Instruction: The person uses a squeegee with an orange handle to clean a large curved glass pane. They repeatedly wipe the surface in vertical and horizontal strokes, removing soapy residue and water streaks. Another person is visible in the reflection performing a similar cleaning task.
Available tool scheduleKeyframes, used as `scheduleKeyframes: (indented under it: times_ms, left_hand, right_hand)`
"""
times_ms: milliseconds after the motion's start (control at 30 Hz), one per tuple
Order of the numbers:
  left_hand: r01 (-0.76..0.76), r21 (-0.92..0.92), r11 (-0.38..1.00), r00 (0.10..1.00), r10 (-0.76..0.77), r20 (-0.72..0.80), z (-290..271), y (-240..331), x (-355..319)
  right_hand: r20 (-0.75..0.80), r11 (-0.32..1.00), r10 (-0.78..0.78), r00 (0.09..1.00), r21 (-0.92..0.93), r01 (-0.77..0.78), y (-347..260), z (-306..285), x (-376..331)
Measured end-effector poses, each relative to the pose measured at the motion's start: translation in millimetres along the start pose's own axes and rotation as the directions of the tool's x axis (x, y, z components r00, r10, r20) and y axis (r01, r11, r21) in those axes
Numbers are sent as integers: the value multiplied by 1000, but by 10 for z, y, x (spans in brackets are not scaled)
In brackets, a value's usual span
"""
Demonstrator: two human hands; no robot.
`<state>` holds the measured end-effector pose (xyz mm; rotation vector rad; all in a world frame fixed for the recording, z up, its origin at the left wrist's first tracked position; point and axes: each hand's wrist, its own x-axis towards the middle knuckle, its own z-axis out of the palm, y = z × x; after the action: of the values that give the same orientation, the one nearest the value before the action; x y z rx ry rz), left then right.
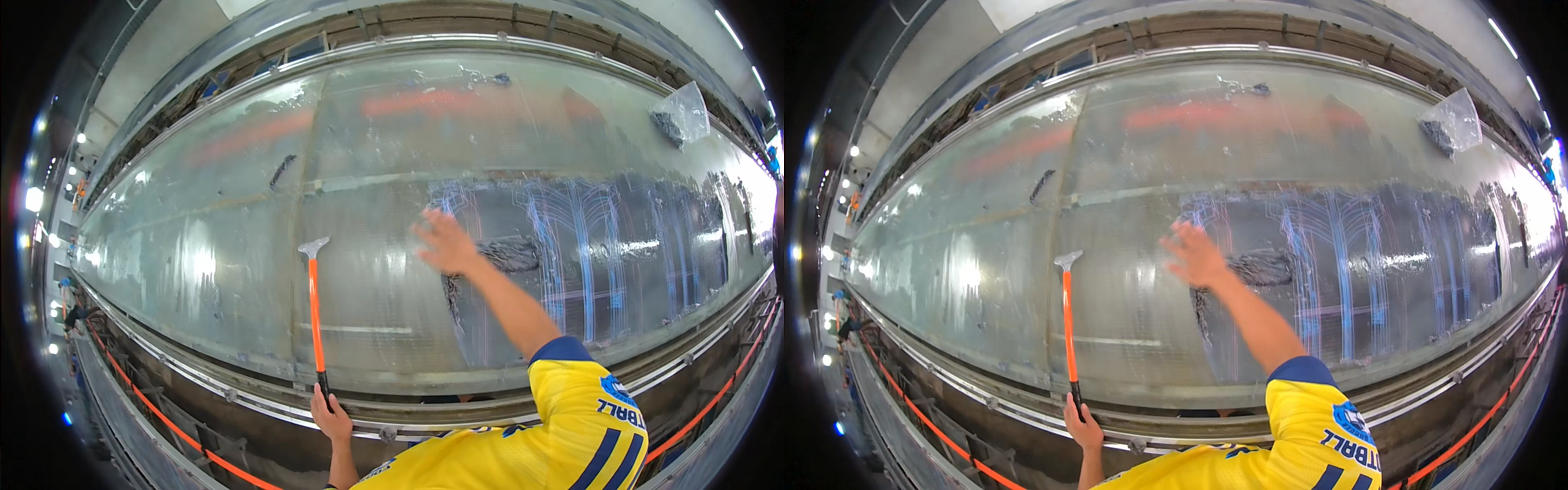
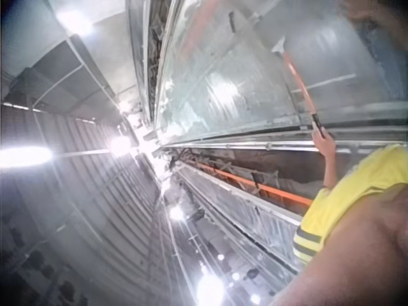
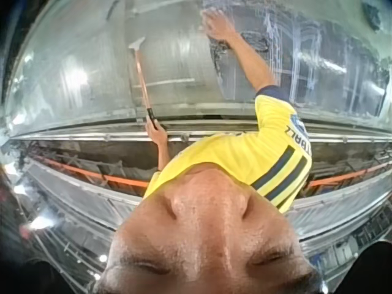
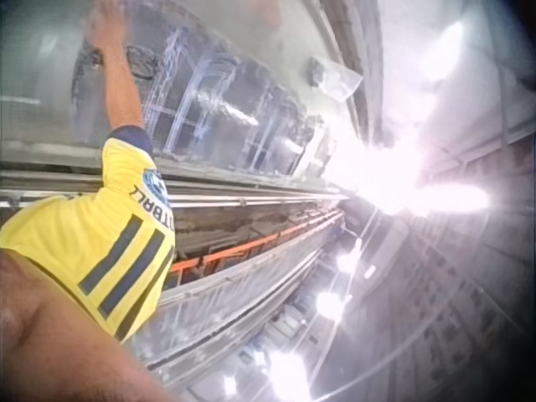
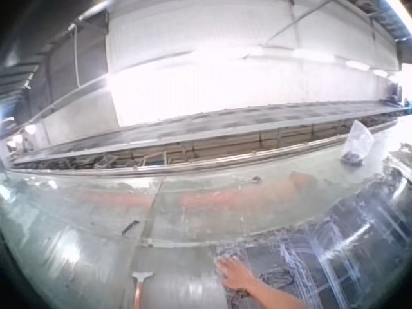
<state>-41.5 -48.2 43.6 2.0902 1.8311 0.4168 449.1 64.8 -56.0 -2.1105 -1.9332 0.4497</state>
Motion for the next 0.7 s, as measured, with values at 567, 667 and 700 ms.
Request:
scheduleKeyframes:
  times_ms: [567,667,700]
  left_hand:
    - [-79,-65,995,982,67,-175,626,171,639]
    - [-121,-9,993,972,117,-202,655,117,643]
    - [-115,-6,993,974,111,-200,649,117,640]
  right_hand:
    - [-347,782,607,715,103,-614,641,-779,-409]
    - [-263,893,448,855,83,-442,-111,-575,-287]
    - [-195,908,419,887,63,-415,-297,-488,-218]
